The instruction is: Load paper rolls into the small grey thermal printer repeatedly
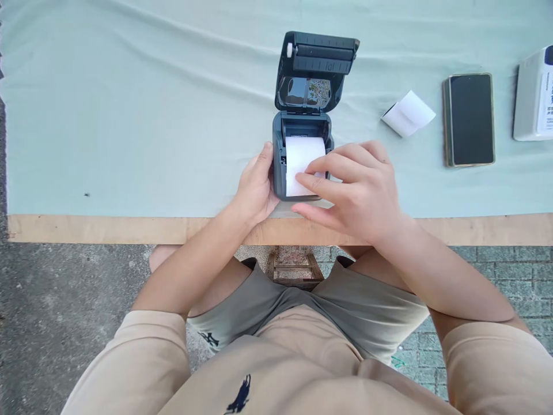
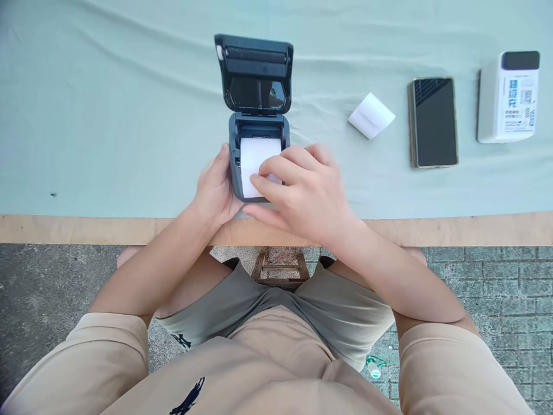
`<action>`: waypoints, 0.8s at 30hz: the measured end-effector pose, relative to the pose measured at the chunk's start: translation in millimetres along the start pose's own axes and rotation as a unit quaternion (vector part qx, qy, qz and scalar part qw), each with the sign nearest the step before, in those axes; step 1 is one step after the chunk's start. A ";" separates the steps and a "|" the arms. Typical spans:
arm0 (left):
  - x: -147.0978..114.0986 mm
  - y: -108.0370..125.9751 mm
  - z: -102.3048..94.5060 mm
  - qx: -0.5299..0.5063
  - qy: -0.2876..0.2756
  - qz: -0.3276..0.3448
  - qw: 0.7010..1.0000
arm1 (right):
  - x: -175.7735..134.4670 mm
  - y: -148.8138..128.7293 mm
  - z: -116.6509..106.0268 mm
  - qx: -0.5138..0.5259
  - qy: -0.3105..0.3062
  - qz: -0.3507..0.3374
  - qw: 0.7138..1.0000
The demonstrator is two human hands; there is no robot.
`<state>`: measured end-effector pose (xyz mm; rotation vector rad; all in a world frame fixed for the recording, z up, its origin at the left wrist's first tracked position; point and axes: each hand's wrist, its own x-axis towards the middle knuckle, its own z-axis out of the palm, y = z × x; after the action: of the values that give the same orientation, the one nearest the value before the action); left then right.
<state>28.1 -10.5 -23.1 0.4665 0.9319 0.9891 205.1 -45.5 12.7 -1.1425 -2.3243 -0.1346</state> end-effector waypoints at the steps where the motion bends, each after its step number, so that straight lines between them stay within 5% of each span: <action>1: 0.4 -0.3 -0.2 0.001 0.000 0.001 1.000 | -0.7 0.9 1.0 0.001 -0.003 0.002 1.000; 5: 1.6 0.0 -0.1 0.003 0.012 0.006 1.000 | -0.7 5.8 5.1 -0.001 0.005 0.001 1.000; 12: -3.4 2.7 -2.7 -0.001 -0.080 0.007 0.997 | -0.4 6.9 9.5 -0.023 0.018 -0.001 1.000; 18: -5.1 -0.9 -7.4 0.038 -0.084 0.024 0.995 | 5.7 9.7 3.7 0.022 -0.003 0.046 0.999; 20: -6.7 -1.8 -9.1 0.051 -0.092 0.019 0.994 | 9.4 20.9 -3.6 0.066 0.060 0.083 0.993; 22: -8.8 -2.1 -10.5 0.061 -0.103 0.015 0.993 | 12.1 36.7 -12.0 0.103 0.200 0.123 0.967; 24: -10.1 -2.2 -11.6 0.063 -0.116 0.002 0.991 | 13.1 52.5 -18.2 0.132 0.212 0.162 0.955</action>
<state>17.2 -21.0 -26.4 0.6758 0.7863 0.8616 246.1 -8.7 27.3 -1.2027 -1.6992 0.0493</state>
